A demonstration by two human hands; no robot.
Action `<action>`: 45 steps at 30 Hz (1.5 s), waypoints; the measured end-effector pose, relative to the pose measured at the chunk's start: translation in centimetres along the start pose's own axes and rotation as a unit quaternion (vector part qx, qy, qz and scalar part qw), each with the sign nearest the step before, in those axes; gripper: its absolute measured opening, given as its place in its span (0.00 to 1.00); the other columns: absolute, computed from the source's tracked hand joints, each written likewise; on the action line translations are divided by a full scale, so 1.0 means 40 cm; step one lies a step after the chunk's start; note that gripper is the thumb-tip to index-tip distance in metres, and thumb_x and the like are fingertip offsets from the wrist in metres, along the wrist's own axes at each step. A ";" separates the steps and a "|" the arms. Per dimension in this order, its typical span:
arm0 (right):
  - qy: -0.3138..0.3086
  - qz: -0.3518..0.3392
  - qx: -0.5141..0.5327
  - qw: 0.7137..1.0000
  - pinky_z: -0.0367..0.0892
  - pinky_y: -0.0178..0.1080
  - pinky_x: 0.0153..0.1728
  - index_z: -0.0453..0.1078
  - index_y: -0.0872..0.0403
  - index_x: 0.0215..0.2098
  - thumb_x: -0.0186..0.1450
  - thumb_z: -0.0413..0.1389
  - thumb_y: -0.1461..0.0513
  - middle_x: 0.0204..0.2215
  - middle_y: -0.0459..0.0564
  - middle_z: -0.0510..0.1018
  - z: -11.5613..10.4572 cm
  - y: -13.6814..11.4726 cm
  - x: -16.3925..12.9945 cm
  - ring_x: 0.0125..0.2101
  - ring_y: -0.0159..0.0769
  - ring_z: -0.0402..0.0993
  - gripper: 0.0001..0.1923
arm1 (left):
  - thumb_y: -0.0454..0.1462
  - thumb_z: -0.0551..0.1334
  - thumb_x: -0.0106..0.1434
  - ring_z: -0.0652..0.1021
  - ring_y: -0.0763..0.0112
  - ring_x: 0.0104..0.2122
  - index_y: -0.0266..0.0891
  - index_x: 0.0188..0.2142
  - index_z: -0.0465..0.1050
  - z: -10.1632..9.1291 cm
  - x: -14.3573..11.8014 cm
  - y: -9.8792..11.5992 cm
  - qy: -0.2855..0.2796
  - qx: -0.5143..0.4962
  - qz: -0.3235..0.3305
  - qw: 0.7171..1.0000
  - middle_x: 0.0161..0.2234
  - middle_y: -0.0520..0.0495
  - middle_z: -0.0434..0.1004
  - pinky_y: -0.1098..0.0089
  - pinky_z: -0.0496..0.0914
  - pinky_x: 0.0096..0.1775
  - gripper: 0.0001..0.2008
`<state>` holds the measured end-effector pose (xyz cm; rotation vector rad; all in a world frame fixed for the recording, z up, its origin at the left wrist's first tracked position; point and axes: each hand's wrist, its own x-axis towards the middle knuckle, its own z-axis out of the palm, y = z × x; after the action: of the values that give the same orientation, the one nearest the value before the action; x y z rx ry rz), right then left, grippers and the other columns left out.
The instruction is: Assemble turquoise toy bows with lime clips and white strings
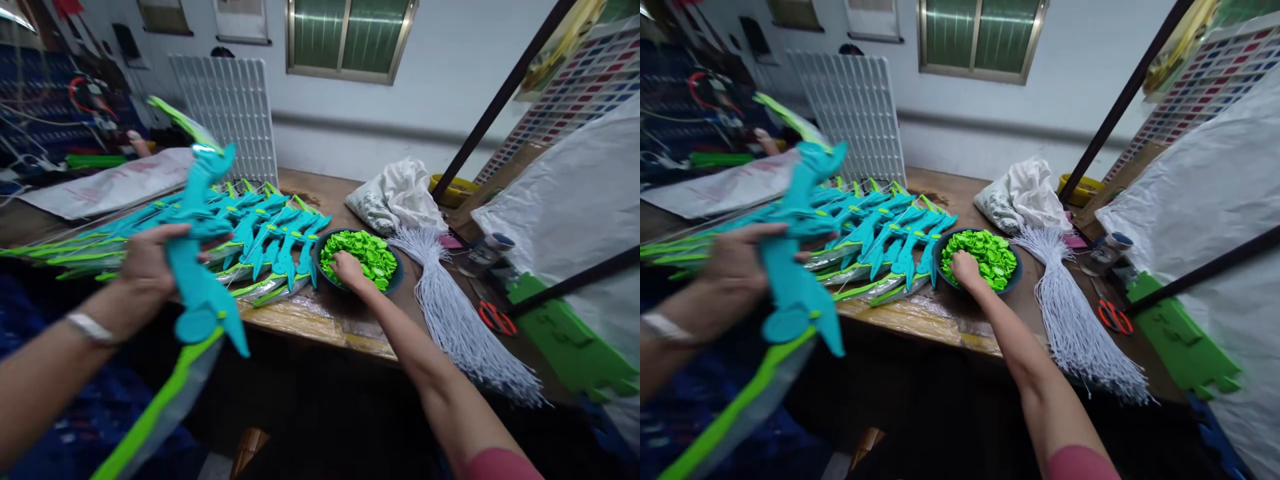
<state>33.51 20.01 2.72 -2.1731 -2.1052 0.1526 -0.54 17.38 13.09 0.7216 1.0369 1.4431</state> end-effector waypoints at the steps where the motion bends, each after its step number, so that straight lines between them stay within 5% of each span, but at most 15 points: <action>1: -0.007 0.004 -0.016 1.000 0.67 0.41 0.52 0.76 0.64 0.52 0.74 0.54 0.64 0.54 0.64 0.77 0.011 -0.001 0.022 0.54 0.46 0.73 0.14 | 0.35 0.59 0.65 0.80 0.64 0.30 0.30 0.41 0.73 0.022 -0.001 -0.024 -0.023 -0.020 -0.021 0.999 0.35 0.42 0.80 0.75 0.68 0.22 0.09; 8: -0.020 0.015 -0.040 0.999 0.69 0.45 0.54 0.76 0.62 0.47 0.74 0.51 0.67 0.51 0.60 0.77 0.069 0.006 0.088 0.53 0.44 0.74 0.11 | 0.44 0.68 0.53 0.74 0.63 0.16 0.34 0.31 0.71 0.128 -0.019 -0.254 -0.157 -0.060 -0.098 0.981 0.26 0.43 0.79 0.65 0.69 0.18 0.15; 15: 0.098 0.041 0.140 0.984 0.67 0.44 0.54 0.77 0.61 0.43 0.70 0.52 0.66 0.49 0.64 0.77 0.047 0.044 0.075 0.51 0.48 0.74 0.11 | 0.44 0.73 0.47 0.74 0.66 0.16 0.37 0.32 0.71 0.131 -0.086 -0.318 -0.161 -0.113 -0.086 0.977 0.25 0.50 0.76 0.68 0.69 0.16 0.18; 19: 0.128 0.032 0.314 0.940 0.73 0.42 0.42 0.72 0.62 0.55 0.69 0.52 0.57 0.35 0.54 0.80 0.026 0.046 -0.002 0.35 0.40 0.77 0.21 | 0.44 0.74 0.47 0.75 0.66 0.17 0.37 0.32 0.71 0.088 -0.107 -0.353 -0.122 -0.125 -0.090 0.981 0.24 0.51 0.76 0.68 0.70 0.17 0.19; 22: 0.099 0.028 0.491 0.865 0.73 0.38 0.36 0.75 0.58 0.47 0.63 0.60 0.48 0.28 0.48 0.78 0.016 0.010 -0.099 0.28 0.35 0.75 0.24 | 0.45 0.77 0.46 0.77 0.64 0.18 0.38 0.37 0.72 0.058 -0.122 -0.376 -0.070 -0.135 -0.096 0.984 0.25 0.52 0.78 0.67 0.74 0.19 0.24; 25: 0.040 0.025 0.705 0.707 0.71 0.34 0.33 0.74 0.55 0.33 0.52 0.71 0.51 0.26 0.44 0.77 0.009 -0.057 -0.196 0.27 0.31 0.75 0.20 | 0.44 0.82 0.43 0.81 0.65 0.24 0.39 0.45 0.73 0.043 -0.142 -0.387 -0.040 -0.164 -0.110 0.980 0.32 0.51 0.82 0.67 0.78 0.26 0.32; 27: 0.015 -0.001 0.757 0.653 0.71 0.33 0.34 0.72 0.55 0.30 0.53 0.73 0.55 0.27 0.44 0.77 0.005 -0.109 -0.244 0.27 0.30 0.75 0.17 | 0.43 0.82 0.46 0.82 0.66 0.29 0.39 0.49 0.74 0.040 -0.161 -0.390 -0.048 -0.180 -0.113 0.976 0.36 0.50 0.83 0.68 0.80 0.32 0.33; 30: -0.001 -0.060 0.753 0.655 0.74 0.33 0.36 0.73 0.54 0.35 0.59 0.71 0.59 0.31 0.44 0.78 -0.002 -0.174 -0.285 0.30 0.30 0.77 0.13 | 0.41 0.80 0.52 0.83 0.65 0.35 0.39 0.51 0.74 0.036 -0.196 -0.393 -0.072 -0.179 -0.101 0.976 0.40 0.47 0.84 0.66 0.81 0.40 0.30; 33: -0.030 -0.110 0.742 0.660 0.76 0.36 0.36 0.71 0.49 0.52 0.62 0.69 0.63 0.35 0.44 0.77 -0.018 -0.216 -0.313 0.33 0.32 0.78 0.22 | 0.40 0.78 0.56 0.83 0.65 0.41 0.38 0.51 0.75 0.031 -0.234 -0.395 -0.091 -0.178 -0.097 0.975 0.43 0.45 0.84 0.68 0.80 0.45 0.25; 39: 0.043 -0.158 0.578 0.800 0.72 0.36 0.42 0.78 0.49 0.50 0.71 0.57 0.68 0.42 0.49 0.74 -0.059 -0.241 -0.387 0.41 0.32 0.74 0.13 | 0.39 0.79 0.56 0.83 0.70 0.39 0.41 0.50 0.78 0.002 -0.273 -0.384 -0.081 -0.184 -0.089 0.976 0.42 0.49 0.85 0.74 0.79 0.44 0.24; 45: 0.058 -0.279 0.401 0.871 0.71 0.36 0.47 0.72 0.53 0.57 0.74 0.53 0.71 0.43 0.50 0.76 -0.096 -0.249 -0.394 0.45 0.31 0.74 0.16 | 0.39 0.77 0.59 0.83 0.73 0.40 0.43 0.51 0.79 -0.022 -0.267 -0.378 -0.117 -0.177 -0.090 0.973 0.42 0.50 0.85 0.76 0.78 0.45 0.21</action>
<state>23.74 4.53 7.93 -1.0444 -1.9832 0.6724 6.87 5.95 0.51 0.5098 0.6235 1.3029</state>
